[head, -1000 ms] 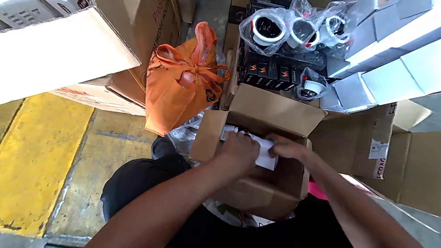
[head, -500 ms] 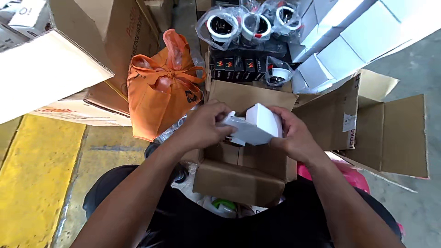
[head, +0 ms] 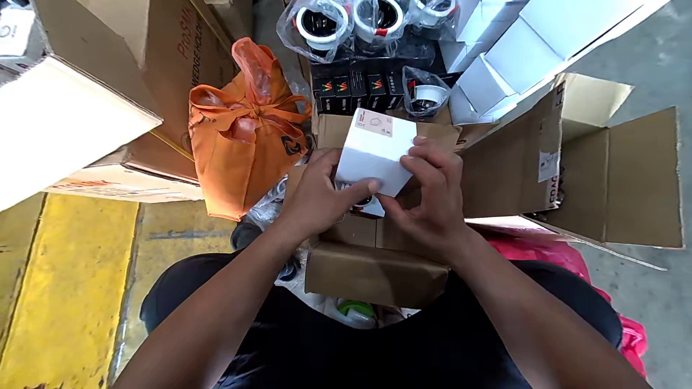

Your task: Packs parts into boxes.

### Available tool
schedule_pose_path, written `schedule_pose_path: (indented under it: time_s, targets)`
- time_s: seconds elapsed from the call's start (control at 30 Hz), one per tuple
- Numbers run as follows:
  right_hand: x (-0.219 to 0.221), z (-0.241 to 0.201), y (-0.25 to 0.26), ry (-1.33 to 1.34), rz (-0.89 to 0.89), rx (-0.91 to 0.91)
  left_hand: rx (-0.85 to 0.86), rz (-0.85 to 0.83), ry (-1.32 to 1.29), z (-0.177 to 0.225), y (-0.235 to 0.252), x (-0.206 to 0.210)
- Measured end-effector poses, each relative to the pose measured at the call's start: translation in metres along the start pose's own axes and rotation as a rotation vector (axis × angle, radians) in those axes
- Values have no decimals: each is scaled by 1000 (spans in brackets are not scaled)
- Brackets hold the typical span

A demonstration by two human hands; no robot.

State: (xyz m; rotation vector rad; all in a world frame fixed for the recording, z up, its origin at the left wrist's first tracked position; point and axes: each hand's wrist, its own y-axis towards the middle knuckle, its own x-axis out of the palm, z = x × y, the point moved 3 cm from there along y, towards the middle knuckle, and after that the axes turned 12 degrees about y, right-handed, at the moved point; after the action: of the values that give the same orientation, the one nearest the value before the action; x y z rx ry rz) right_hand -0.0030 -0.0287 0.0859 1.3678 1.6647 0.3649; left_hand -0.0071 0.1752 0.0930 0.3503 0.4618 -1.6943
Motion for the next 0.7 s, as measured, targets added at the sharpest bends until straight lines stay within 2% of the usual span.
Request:
schedule_pose_path:
  time_s: [0.1, 0.17, 0.23, 0.3, 0.33, 0.4, 0.43, 0.5, 0.6, 0.7]
  targets:
    - [10, -2, 6, 194, 13, 100, -10, 60, 11, 0, 5, -7]
    - [18, 4, 8, 362, 38, 274, 40, 166, 60, 2, 10, -21]
    - [33, 23, 0, 352, -56, 514, 113, 268, 66, 7, 10, -40]
    - [65, 54, -24, 207, -373, 737, 169, 349, 15, 10, 9, -57]
    - [87, 70, -44, 115, -610, 745, 192, 382, -1, 10, 9, -64]
    - [134, 96, -99, -4, -1109, 619, 215, 420, -20, 9, 8, -73]
    - [156, 106, -127, -20, -1302, 541, 221, 424, -36, 10, 8, -76]
    - [196, 124, -172, -50, -1524, 483, 222, 398, -71, 11, 4, -82]
    - [239, 145, -202, -122, -1612, 658, 225, 353, -101, 10, -5, -92]
    - [254, 140, -186, -167, -1501, 1018, 171, 318, -195, 7, -7, -108]
